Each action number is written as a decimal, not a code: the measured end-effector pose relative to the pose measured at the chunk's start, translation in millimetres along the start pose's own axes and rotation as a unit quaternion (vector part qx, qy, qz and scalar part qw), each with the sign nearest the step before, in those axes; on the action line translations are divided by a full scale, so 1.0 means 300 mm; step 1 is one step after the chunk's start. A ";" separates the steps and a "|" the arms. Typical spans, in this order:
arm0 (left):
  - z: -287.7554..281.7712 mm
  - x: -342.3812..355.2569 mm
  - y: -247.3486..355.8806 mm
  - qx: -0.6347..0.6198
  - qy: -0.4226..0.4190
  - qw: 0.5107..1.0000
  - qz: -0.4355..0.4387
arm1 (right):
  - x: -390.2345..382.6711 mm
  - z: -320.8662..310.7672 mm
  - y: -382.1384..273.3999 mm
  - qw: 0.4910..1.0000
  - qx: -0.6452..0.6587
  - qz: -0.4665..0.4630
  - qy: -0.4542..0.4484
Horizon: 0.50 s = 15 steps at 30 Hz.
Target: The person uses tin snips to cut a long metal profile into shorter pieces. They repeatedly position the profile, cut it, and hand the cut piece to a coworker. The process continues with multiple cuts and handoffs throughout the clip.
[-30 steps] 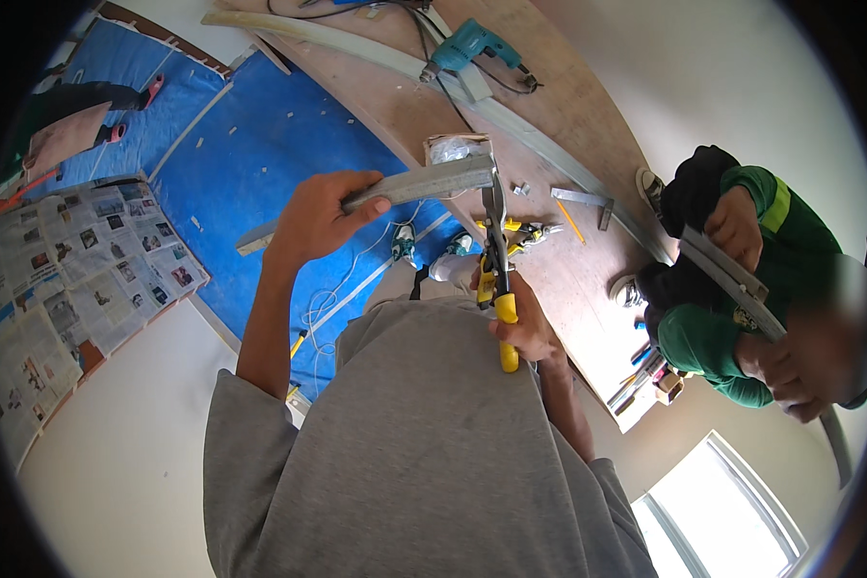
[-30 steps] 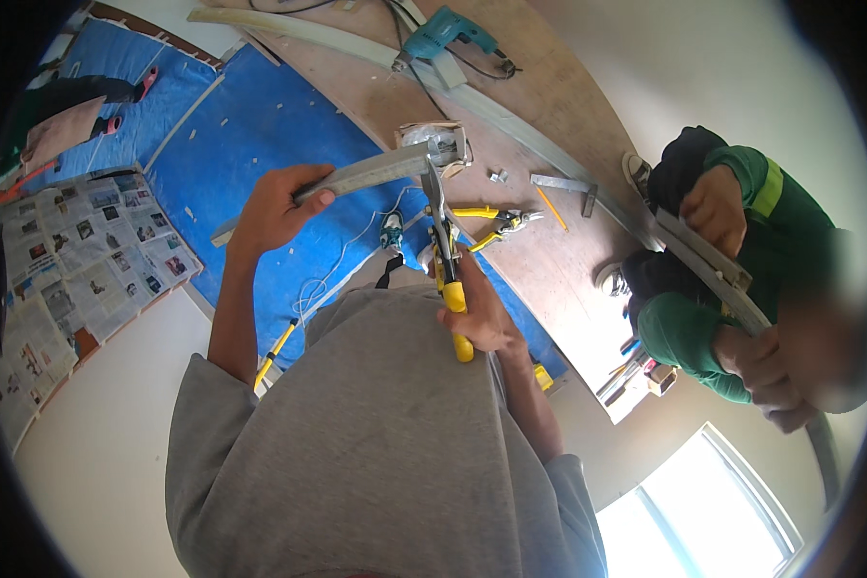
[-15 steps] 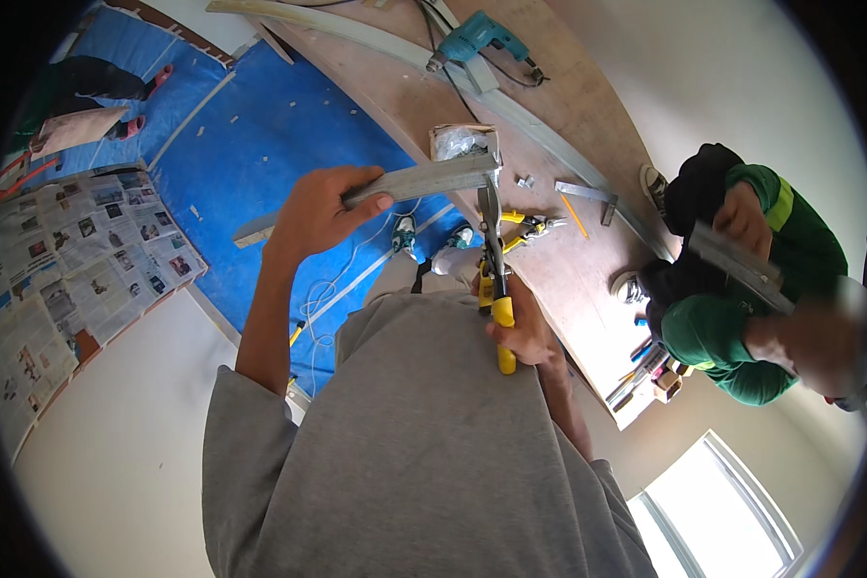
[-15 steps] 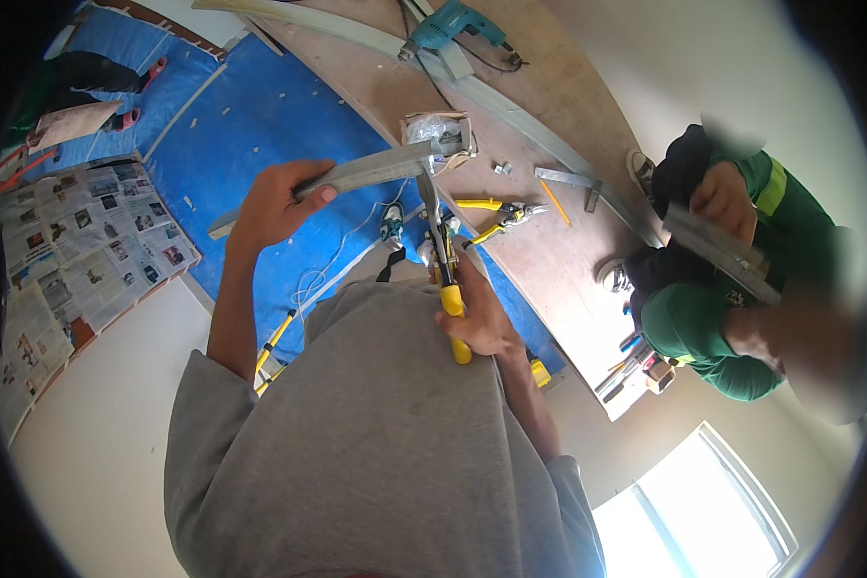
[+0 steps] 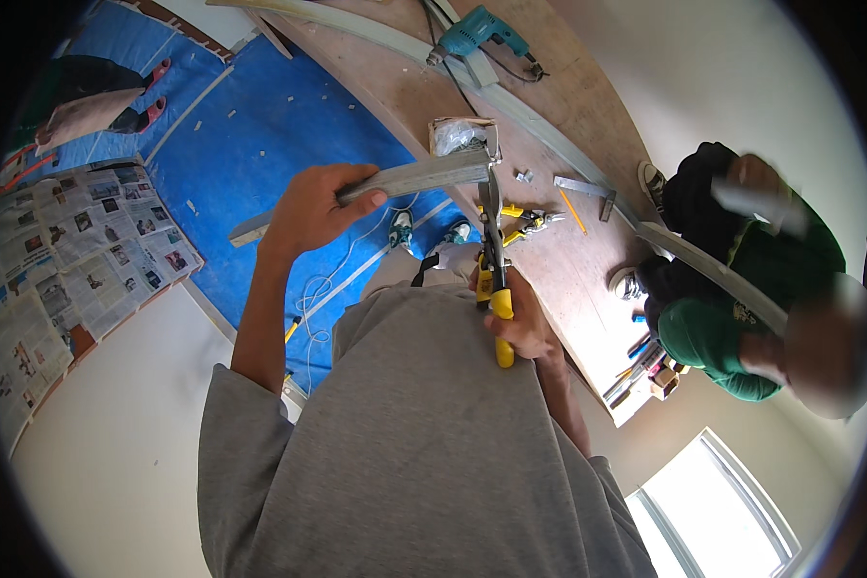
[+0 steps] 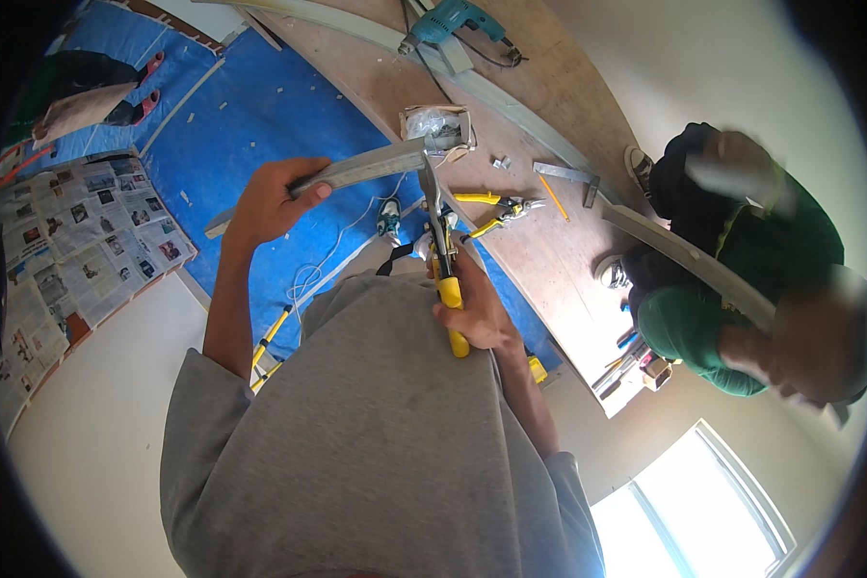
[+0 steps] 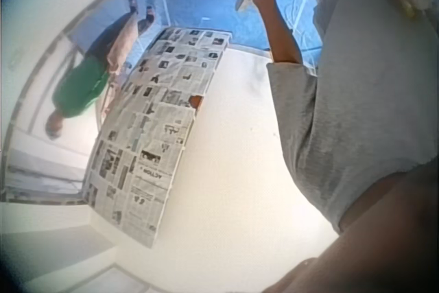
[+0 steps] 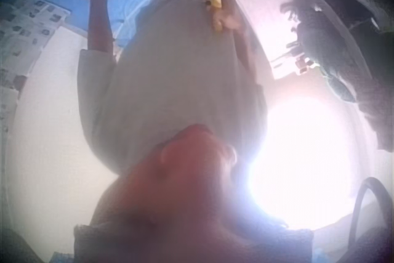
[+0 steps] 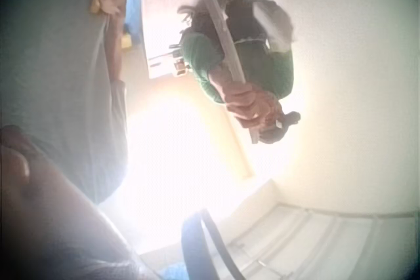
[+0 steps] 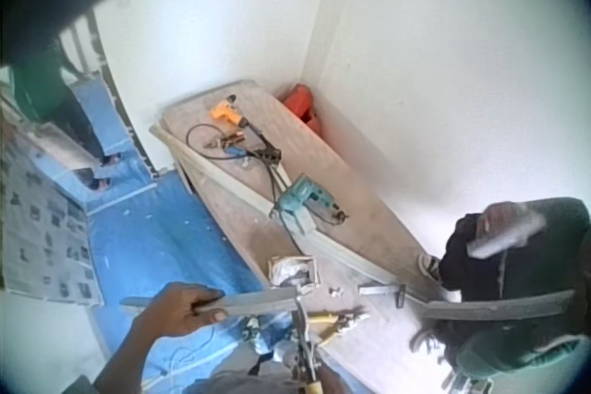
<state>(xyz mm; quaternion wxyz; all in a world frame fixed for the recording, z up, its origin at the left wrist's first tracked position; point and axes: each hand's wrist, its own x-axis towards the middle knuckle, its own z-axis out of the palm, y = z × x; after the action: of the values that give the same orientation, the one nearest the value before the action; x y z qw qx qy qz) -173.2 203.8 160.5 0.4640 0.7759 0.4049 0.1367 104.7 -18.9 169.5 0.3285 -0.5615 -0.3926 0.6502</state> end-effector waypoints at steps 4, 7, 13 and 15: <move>0.003 -0.009 -0.001 0.006 -0.007 1.000 0.000 | -0.007 0.019 -0.019 1.000 -0.014 0.012 0.016; 0.005 -0.016 -0.004 0.013 -0.003 1.000 0.001 | -0.009 0.039 -0.020 0.999 -0.025 0.017 0.043; 0.008 -0.034 -0.010 0.020 -0.002 1.000 -0.006 | -0.015 0.038 -0.007 0.999 -0.027 0.014 0.027; 0.010 -0.039 -0.009 0.020 -0.004 1.000 -0.009 | -0.019 0.026 -0.009 0.999 -0.029 0.023 0.009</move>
<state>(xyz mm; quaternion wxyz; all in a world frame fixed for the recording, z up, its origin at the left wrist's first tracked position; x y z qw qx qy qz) -180.2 193.7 158.5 0.4515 0.7821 0.4121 0.1212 97.9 -23.8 175.0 0.3008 -0.5852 -0.3954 0.6409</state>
